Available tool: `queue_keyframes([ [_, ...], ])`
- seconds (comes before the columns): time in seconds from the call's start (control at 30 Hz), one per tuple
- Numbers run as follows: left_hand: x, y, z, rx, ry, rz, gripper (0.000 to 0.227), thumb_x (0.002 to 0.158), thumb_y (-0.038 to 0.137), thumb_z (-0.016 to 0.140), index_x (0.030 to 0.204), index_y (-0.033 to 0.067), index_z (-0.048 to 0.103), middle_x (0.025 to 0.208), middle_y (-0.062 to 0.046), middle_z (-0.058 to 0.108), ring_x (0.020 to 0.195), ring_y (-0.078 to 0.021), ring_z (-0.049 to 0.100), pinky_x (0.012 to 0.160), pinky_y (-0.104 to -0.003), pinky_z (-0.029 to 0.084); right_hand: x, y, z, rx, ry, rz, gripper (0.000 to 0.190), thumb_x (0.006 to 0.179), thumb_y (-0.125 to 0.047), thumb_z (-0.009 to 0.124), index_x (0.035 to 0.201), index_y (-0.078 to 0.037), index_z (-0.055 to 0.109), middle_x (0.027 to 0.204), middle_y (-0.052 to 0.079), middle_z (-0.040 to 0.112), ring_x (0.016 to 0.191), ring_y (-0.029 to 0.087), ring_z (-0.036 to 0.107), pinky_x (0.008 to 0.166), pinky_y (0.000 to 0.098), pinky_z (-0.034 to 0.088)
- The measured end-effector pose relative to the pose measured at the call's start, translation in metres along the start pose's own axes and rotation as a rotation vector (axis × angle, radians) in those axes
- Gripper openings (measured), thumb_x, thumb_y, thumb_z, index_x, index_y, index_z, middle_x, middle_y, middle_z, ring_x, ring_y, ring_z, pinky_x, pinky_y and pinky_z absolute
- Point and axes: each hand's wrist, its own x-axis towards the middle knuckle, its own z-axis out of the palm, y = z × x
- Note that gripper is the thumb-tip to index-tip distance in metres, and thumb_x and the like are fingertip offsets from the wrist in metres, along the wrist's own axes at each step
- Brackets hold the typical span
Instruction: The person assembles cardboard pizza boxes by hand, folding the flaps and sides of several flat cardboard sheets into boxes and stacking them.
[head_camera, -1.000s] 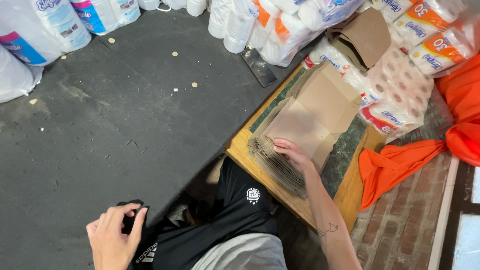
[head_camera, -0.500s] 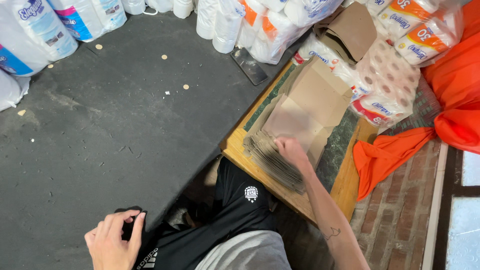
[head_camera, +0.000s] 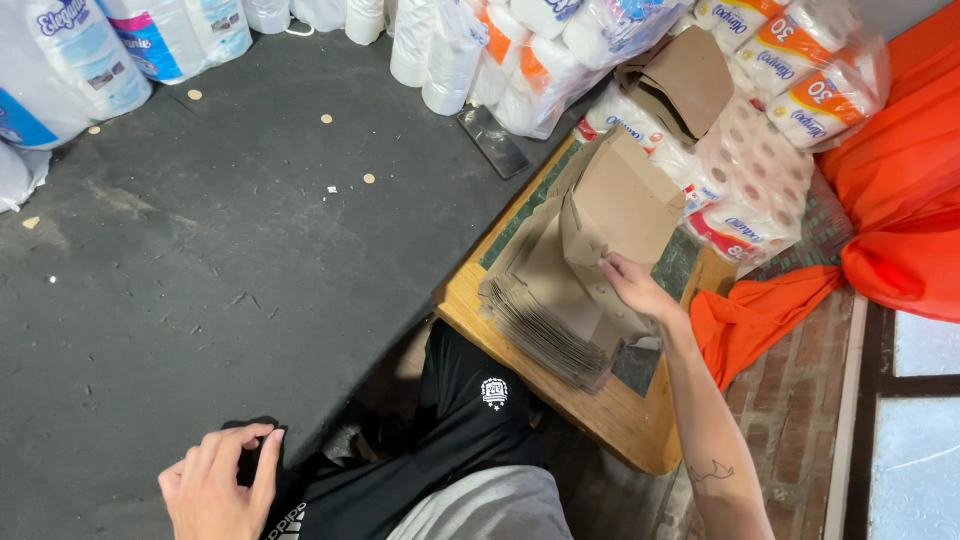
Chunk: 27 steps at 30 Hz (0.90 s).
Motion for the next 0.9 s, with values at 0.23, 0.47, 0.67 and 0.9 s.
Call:
queue_keyframes([
  [0.23, 0.001, 0.002, -0.006, -0.037, -0.07, -0.041, 0.015, 0.097, 0.046, 0.067, 0.104, 0.0357, 0.076, 0.101, 0.017, 0.07, 0.088, -0.0087, 0.065, 0.1, -0.032, 0.037, 0.016, 0.007, 0.046, -0.147, -0.022, -0.004, 0.052, 0.106, -0.057, 0.031, 0.094, -0.01, 0.05, 0.08, 0.003, 0.048, 0.072, 0.016, 0.045, 0.073, 0.0339, 0.04],
  [0.47, 0.001, 0.004, -0.008, -0.025, -0.079, -0.029, 0.015, 0.097, 0.046, 0.067, 0.105, 0.0358, 0.075, 0.101, 0.016, 0.069, 0.091, -0.0097, 0.066, 0.097, -0.033, 0.037, 0.005, -0.055, 0.058, -0.284, -0.087, 0.281, 0.081, 0.095, -0.061, 0.045, 0.158, -0.011, 0.03, 0.147, 0.019, 0.048, 0.124, 0.037, 0.056, 0.102, 0.0498, 0.047],
  [0.67, 0.002, 0.005, -0.012, -0.036, -0.095, -0.021, 0.016, 0.097, 0.045, 0.066, 0.106, 0.0353, 0.074, 0.1, 0.016, 0.069, 0.092, -0.0104, 0.066, 0.099, -0.034, 0.038, 0.003, -0.091, 0.046, -0.223, 0.067, 0.323, 0.07, 0.093, -0.003, 0.073, 0.146, -0.016, 0.03, 0.127, 0.023, 0.062, 0.071, 0.024, 0.062, 0.06, 0.0351, 0.057],
  [0.9, -0.001, 0.003, -0.004, -0.013, -0.017, -0.004, 0.012, 0.098, 0.044, 0.07, 0.104, 0.0346, 0.075, 0.102, 0.017, 0.069, 0.091, -0.0105, 0.066, 0.1, -0.034, 0.039, 0.015, -0.013, 0.036, -0.698, 0.709, -0.578, 0.036, 0.103, 0.001, 0.064, 0.125, -0.01, 0.038, 0.134, 0.012, 0.05, 0.064, 0.027, 0.063, 0.032, 0.0343, 0.05],
])
